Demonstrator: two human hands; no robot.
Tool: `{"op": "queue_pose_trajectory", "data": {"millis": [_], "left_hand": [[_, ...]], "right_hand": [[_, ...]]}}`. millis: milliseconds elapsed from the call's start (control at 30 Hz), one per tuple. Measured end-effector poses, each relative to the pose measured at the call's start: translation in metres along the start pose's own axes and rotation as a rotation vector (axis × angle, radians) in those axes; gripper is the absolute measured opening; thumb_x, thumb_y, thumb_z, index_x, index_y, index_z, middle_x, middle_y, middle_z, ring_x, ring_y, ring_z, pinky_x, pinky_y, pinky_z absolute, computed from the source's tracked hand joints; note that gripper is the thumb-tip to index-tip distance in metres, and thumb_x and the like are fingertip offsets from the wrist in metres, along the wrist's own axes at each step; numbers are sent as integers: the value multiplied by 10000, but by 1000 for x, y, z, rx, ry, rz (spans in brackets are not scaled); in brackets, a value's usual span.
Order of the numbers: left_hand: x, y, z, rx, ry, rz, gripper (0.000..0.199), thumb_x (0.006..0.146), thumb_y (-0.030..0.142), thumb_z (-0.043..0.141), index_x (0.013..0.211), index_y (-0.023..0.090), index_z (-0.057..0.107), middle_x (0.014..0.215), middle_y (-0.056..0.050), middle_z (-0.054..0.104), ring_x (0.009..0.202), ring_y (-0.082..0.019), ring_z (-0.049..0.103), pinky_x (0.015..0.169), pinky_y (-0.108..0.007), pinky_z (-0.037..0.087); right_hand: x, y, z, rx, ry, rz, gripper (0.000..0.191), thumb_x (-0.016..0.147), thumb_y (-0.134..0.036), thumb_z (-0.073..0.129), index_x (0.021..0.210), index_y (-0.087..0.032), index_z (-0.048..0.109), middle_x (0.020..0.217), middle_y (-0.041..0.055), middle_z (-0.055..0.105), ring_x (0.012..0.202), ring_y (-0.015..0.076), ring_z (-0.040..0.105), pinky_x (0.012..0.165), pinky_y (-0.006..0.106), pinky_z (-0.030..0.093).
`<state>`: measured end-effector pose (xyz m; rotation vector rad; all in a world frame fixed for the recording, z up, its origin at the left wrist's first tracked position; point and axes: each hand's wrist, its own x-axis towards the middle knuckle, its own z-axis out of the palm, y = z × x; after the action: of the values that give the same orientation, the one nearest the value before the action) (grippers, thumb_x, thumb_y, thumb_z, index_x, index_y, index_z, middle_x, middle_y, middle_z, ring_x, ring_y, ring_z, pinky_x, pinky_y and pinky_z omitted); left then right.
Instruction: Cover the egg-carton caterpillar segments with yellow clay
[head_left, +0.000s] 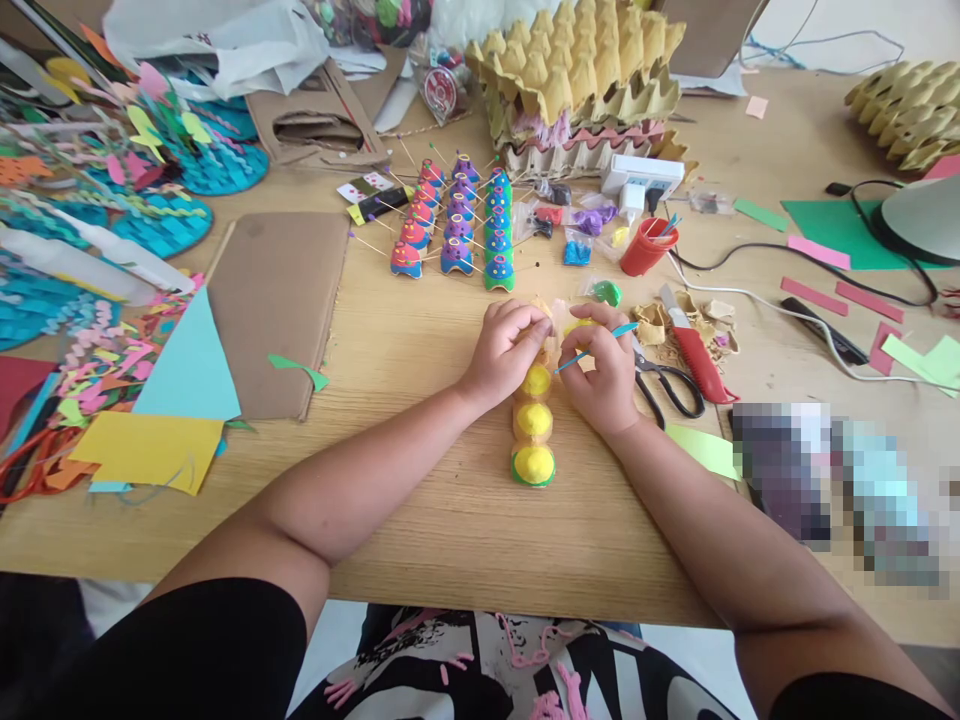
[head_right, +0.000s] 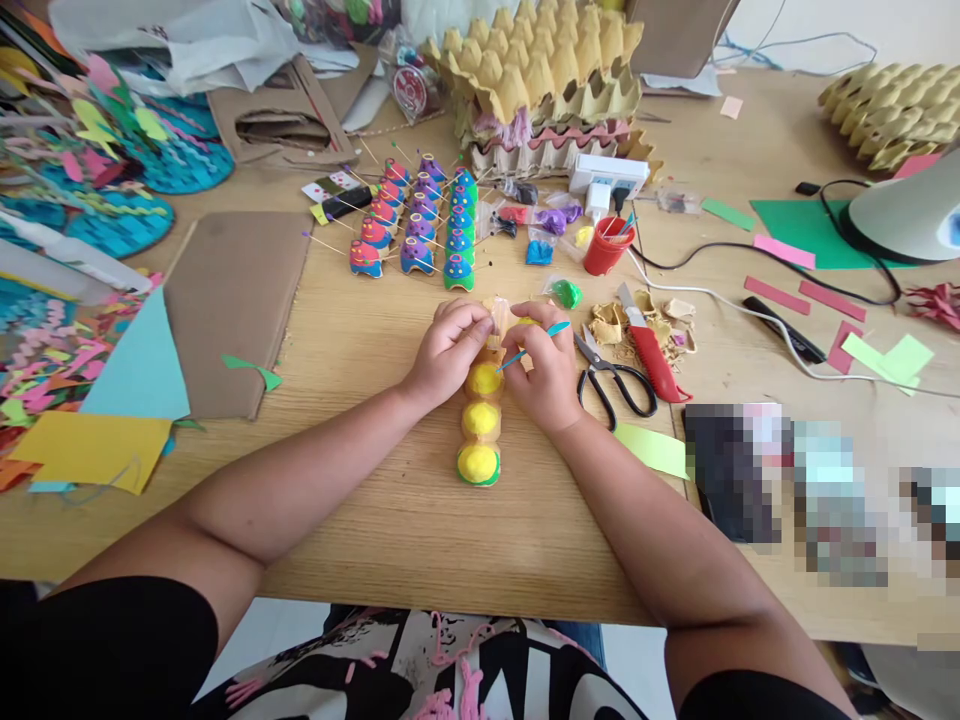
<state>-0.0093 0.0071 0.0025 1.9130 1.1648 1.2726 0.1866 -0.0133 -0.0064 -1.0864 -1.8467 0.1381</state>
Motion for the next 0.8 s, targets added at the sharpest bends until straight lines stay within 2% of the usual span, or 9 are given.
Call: {"op": "queue_pose_trajectory", "data": {"millis": [133, 267, 367, 467, 567, 800], "left_hand": [[0, -2, 2, 53, -6, -5, 347, 1236, 461, 561, 964, 303, 706, 1094, -64, 825, 1198, -285, 718, 1217, -469, 548], [-2, -4, 2, 70, 13, 36, 400, 1245, 542, 518, 981, 300, 697, 1169, -87, 827, 1236, -295, 704, 1242, -496, 536], [-2, -5, 3, 63, 25, 62, 433, 1248, 582, 479, 987, 300, 679, 1175, -99, 825, 1233, -300, 709, 1223, -495, 539], [-2, -4, 3, 48, 10, 79, 453, 1247, 606, 464, 973, 305, 661, 1153, -98, 820, 1220, -300, 718, 1214, -486, 542], [-2, -3, 3, 47, -29, 61, 461, 1241, 613, 477, 951, 304, 657, 1166, -99, 822, 1238, -300, 723, 1234, -489, 542], [-3, 3, -1, -21, -71, 68, 480, 1257, 569, 443, 951, 298, 694, 1166, -98, 851, 1259, -304, 752, 1266, -522, 565]], "right_hand": [[0, 0, 1, -32, -28, 35, 96, 988, -219, 672, 978, -314, 679, 1397, 127, 854, 1372, 369, 779, 1241, 676, 617], [-1, 0, -1, -39, -59, 70, 17, 1034, -305, 695, 1043, -299, 682, 1574, 160, 797, 1519, 418, 731, 1306, 731, 561], [-1, 0, -3, 31, -79, 31, 185, 1089, -465, 728, 1062, -288, 685, 1635, 187, 777, 1531, 433, 734, 1300, 710, 563], [-1, 0, -3, 84, -84, 41, 352, 1130, -610, 723, 1011, -282, 676, 1604, 201, 802, 1489, 422, 764, 1247, 664, 602], [0, -1, -2, 105, -116, 95, 442, 1148, -683, 697, 955, -286, 671, 1546, 191, 835, 1430, 403, 794, 1209, 642, 626], [0, -3, 1, 157, -156, 133, 443, 1164, -671, 643, 935, -297, 705, 1493, 171, 868, 1441, 385, 800, 1219, 634, 648]]}}
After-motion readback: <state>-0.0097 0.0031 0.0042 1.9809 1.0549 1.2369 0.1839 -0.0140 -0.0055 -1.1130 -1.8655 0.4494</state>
